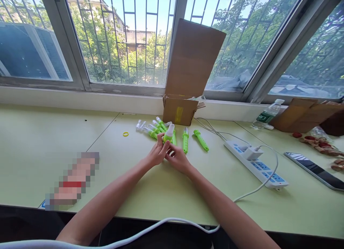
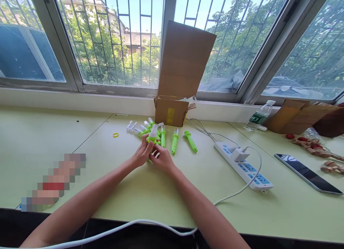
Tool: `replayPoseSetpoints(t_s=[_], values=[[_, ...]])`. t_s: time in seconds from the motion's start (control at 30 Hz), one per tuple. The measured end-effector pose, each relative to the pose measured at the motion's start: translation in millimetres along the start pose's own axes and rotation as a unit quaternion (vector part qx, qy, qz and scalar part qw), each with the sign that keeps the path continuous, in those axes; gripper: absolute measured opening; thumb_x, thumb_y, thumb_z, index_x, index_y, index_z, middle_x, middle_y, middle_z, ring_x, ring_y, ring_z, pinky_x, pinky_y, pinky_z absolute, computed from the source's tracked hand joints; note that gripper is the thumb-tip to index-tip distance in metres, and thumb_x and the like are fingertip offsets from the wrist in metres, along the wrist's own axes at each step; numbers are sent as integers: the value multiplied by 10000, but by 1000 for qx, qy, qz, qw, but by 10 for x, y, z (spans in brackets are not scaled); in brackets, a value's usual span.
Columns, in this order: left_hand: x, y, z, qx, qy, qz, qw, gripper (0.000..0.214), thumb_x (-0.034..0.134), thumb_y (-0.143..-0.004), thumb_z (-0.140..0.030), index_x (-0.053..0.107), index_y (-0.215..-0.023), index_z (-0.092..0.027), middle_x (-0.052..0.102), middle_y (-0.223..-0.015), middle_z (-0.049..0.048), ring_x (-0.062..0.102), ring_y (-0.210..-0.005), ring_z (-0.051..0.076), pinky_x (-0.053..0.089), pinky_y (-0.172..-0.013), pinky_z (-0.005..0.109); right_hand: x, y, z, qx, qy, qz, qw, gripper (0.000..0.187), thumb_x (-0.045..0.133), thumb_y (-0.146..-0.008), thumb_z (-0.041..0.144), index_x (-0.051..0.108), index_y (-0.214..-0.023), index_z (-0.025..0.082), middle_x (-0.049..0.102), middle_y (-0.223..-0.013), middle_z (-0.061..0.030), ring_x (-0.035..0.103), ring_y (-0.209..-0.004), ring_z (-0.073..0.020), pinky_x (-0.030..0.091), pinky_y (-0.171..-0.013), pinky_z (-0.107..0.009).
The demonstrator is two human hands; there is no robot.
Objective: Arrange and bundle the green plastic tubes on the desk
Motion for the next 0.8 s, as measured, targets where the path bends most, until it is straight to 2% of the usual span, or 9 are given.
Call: replayPoseSetpoints(t_s=[0.07,0.17,0.33,0.47,0.53,0.67,0.8], values=[[-7,6,35,6,-23,6,1000,351,247,-977,-476,276,-1198,-205,612,-1050,83,616,-869,157,489,-816,338,-15,-5,-48,17,18,-19,1000,126,599,-749,298,604,-814,190,643,-729,-17,603,-656,-144,475,-568,-249],[-51,1,97,22,-39,-3,999,328,266,-979,-447,291,-1199,-206,607,-1041,74,612,-880,154,484,-831,335,-57,-6,-134,52,57,-49,996,107,603,-721,287,589,-748,184,627,-667,-11,578,-594,-140,454,-543,-254],[-234,-66,245,22,-127,-70,989,302,316,-970,-402,328,-1195,-200,596,-1083,98,597,-977,177,466,-881,362,-97,1,-158,78,78,-67,992,140,563,-741,309,580,-755,172,630,-677,-28,564,-586,-147,442,-537,-265],[-468,-126,391,-14,-270,-142,952,277,367,-940,-307,373,-1193,-194,574,-1169,134,534,-1140,228,413,-970,420,-97,6,-115,71,84,-67,992,146,558,-746,313,588,-764,170,620,-657,-30,554,-588,-151,437,-543,-267],[-590,-149,494,-62,-336,-155,927,319,372,-911,-240,377,-1227,-194,546,-1245,144,491,-1199,263,399,-981,444,-95,9,-96,64,82,-65,992,149,559,-749,313,596,-780,172,618,-655,-26,548,-584,-148,435,-547,-265],[-776,-170,701,-161,-410,-139,887,500,389,-842,-158,343,-1338,-200,503,-1341,135,413,-1286,290,373,-1015,465,-98,14,-91,65,80,-64,993,161,553,-755,312,606,-812,171,618,-670,-26,539,-576,-143,430,-547,-266],[-792,-187,802,-182,-435,-87,877,623,395,-808,-151,301,-1418,-237,401,-1467,89,284,-1390,281,298,-1086,489,-100,13,-100,64,83,-65,992,161,557,-752,315,607,-806,172,614,-669,-24,528,-569,-139,422,-545,-265]])
Point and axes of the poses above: each hand's wrist, its own y-axis away from the middle knuckle, its own x-axis out of the palm, z = x × y, the point moved 5 cm from there along -y, towards the middle knuckle
